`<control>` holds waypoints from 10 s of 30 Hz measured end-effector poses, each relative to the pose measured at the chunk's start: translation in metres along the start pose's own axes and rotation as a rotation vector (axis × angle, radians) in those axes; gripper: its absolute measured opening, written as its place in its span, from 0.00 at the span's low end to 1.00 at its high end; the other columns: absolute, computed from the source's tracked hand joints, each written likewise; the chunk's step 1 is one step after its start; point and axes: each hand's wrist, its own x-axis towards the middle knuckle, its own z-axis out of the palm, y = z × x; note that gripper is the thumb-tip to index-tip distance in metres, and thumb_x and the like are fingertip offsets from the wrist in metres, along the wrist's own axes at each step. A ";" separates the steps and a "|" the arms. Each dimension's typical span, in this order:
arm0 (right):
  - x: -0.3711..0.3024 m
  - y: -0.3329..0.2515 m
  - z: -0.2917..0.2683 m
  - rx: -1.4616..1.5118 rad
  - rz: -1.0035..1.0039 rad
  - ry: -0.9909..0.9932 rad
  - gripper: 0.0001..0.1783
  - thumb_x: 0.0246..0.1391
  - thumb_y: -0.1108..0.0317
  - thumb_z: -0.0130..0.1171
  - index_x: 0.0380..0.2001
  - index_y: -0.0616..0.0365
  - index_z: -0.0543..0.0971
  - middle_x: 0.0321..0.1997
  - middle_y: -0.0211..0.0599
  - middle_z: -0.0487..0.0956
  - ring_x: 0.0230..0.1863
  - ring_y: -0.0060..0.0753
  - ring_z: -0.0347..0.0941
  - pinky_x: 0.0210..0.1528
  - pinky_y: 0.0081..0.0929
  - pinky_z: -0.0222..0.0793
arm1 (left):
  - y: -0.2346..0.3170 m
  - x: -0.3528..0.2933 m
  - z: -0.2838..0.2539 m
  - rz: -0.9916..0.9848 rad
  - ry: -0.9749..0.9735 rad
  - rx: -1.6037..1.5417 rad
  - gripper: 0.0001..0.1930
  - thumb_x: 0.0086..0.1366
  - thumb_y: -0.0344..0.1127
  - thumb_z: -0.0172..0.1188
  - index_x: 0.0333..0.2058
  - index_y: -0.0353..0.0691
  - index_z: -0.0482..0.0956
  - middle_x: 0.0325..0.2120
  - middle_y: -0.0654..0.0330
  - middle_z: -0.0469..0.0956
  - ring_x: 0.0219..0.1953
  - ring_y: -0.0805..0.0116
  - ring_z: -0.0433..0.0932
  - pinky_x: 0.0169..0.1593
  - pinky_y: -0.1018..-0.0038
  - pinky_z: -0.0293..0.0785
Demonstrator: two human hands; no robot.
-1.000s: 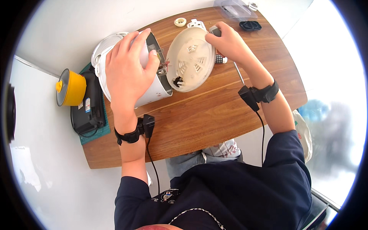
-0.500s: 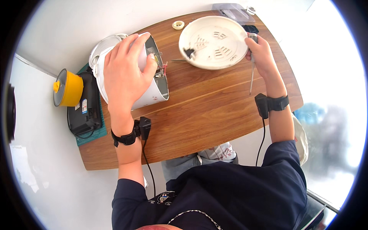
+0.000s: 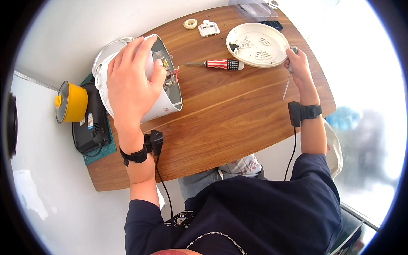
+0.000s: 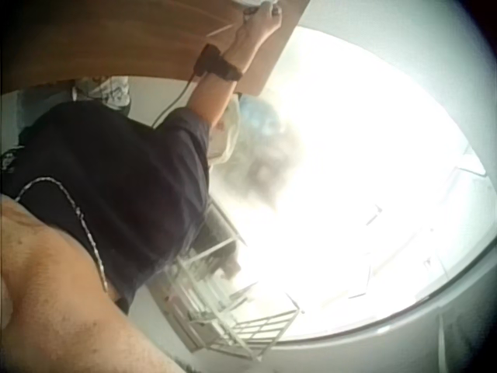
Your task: The person disassembles a white rice cooker on a wooden table. They remove the inner pot, lid, and sealing ring, then use a screwdriver to remove screws from the base and separate the bottom cover, exposing the internal wiring and heating element.
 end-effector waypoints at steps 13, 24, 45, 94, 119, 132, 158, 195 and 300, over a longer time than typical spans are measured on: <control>0.003 0.016 0.000 0.014 0.039 -0.026 0.09 0.62 0.68 0.56 0.41 0.62 0.78 0.24 0.27 0.72 0.23 0.20 0.66 0.26 0.22 0.65 | 0.000 -0.001 -0.001 0.009 -0.006 -0.001 0.21 0.62 0.42 0.63 0.53 0.44 0.82 0.51 0.56 0.80 0.55 0.56 0.77 0.61 0.59 0.70; 0.002 0.025 0.000 0.016 0.035 -0.006 0.15 0.61 0.68 0.58 0.48 0.64 0.79 0.27 0.25 0.73 0.25 0.17 0.67 0.28 0.20 0.66 | 0.000 0.001 -0.004 0.061 0.005 0.039 0.21 0.67 0.46 0.63 0.56 0.47 0.82 0.52 0.55 0.80 0.56 0.55 0.78 0.64 0.57 0.68; -0.004 0.016 0.002 -0.334 0.029 -0.023 0.22 0.64 0.57 0.62 0.51 0.64 0.78 0.25 0.25 0.72 0.24 0.19 0.67 0.26 0.22 0.64 | 0.017 0.004 -0.016 0.166 0.020 -0.189 0.19 0.63 0.37 0.68 0.53 0.47 0.84 0.55 0.57 0.79 0.53 0.53 0.78 0.65 0.53 0.68; -0.136 -0.186 0.031 1.058 -0.902 -0.580 0.16 0.71 0.59 0.40 0.39 0.60 0.71 0.31 0.34 0.69 0.20 0.20 0.60 0.19 0.19 0.57 | 0.085 -0.007 0.002 0.079 0.096 -0.601 0.21 0.50 0.19 0.64 0.45 0.40 0.78 0.32 0.61 0.84 0.33 0.62 0.85 0.29 0.69 0.78; -0.159 -0.167 0.060 0.727 -1.325 -0.492 0.20 0.70 0.50 0.44 0.38 0.53 0.77 0.30 0.28 0.75 0.21 0.21 0.67 0.21 0.20 0.64 | 0.091 -0.004 0.030 0.073 0.341 -0.525 0.23 0.47 0.16 0.61 0.46 0.35 0.83 0.36 0.55 0.87 0.35 0.60 0.87 0.35 0.71 0.83; -0.176 -0.154 0.102 0.673 -1.426 -0.108 0.25 0.73 0.39 0.42 0.37 0.47 0.76 0.31 0.27 0.76 0.20 0.24 0.67 0.18 0.23 0.65 | 0.090 -0.010 0.036 -0.025 0.200 -0.576 0.28 0.43 0.15 0.61 0.47 0.40 0.81 0.34 0.57 0.85 0.31 0.58 0.84 0.31 0.69 0.77; -0.177 -0.172 0.163 0.044 -0.667 -0.407 0.07 0.59 0.78 0.64 0.40 0.62 0.79 0.45 0.37 0.87 0.21 0.10 0.70 0.22 0.12 0.66 | 0.072 -0.001 0.013 -0.546 0.428 -1.331 0.21 0.76 0.26 0.50 0.65 0.35 0.65 0.59 0.57 0.71 0.60 0.70 0.71 0.64 0.72 0.67; -0.162 -0.160 0.175 0.135 -0.556 -0.410 0.10 0.56 0.78 0.67 0.41 0.60 0.80 0.29 0.23 0.80 0.22 0.07 0.66 0.20 0.10 0.59 | 0.069 -0.003 0.014 -0.301 0.419 -1.373 0.26 0.67 0.18 0.57 0.62 0.40 0.65 0.58 0.56 0.72 0.58 0.69 0.72 0.62 0.69 0.69; -0.143 -0.180 0.103 0.437 -1.113 -0.048 0.17 0.71 0.61 0.47 0.33 0.63 0.75 0.20 0.39 0.73 0.16 0.24 0.63 0.17 0.22 0.54 | 0.115 -0.011 0.063 0.101 0.186 -0.525 0.12 0.58 0.34 0.69 0.39 0.42 0.79 0.47 0.59 0.80 0.44 0.63 0.80 0.49 0.64 0.64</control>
